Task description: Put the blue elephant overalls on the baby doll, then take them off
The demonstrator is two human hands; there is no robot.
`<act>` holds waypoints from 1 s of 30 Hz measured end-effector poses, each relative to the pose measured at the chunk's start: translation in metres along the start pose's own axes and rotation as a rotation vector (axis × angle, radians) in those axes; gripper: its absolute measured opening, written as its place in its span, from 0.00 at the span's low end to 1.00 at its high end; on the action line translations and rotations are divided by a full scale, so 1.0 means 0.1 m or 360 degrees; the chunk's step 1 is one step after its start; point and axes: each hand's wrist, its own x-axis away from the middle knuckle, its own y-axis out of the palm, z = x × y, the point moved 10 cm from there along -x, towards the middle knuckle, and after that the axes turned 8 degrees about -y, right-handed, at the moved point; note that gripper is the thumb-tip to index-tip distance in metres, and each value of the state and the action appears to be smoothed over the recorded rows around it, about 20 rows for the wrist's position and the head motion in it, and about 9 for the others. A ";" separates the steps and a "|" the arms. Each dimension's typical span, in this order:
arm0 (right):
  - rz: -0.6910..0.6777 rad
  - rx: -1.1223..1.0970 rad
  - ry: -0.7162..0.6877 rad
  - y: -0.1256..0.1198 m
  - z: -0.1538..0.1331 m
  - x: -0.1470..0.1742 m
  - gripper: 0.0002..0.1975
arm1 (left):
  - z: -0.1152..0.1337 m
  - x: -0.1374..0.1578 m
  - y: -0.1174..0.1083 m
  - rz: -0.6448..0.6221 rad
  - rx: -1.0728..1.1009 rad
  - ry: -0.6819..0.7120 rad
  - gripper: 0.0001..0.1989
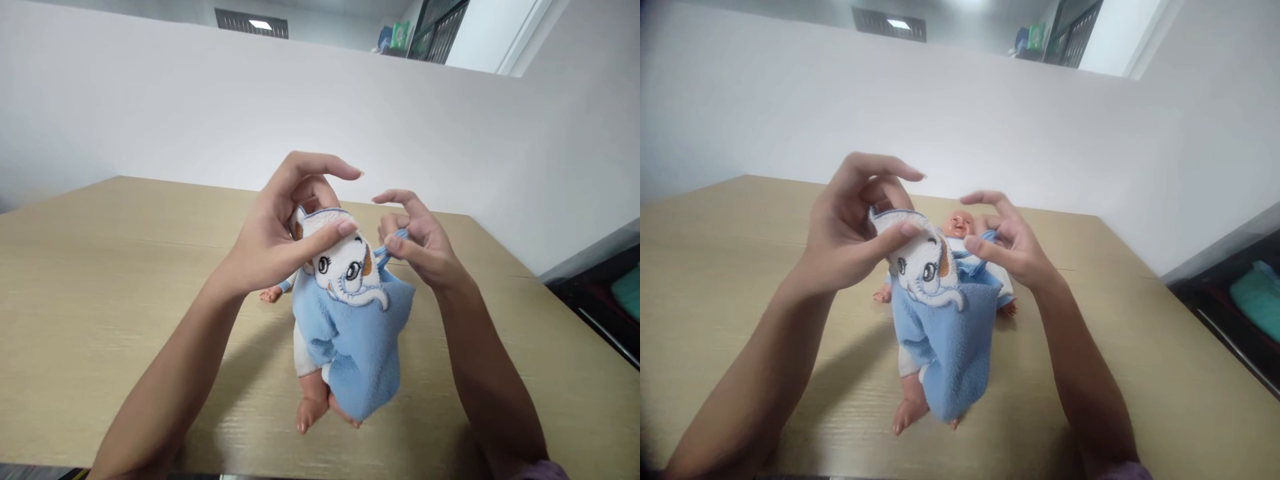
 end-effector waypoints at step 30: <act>0.0154 0.0095 -0.0105 -0.05 -0.17 0.11 0.21 | -0.65 0.15 0.27 -0.0812 0.0222 -0.0687 0.20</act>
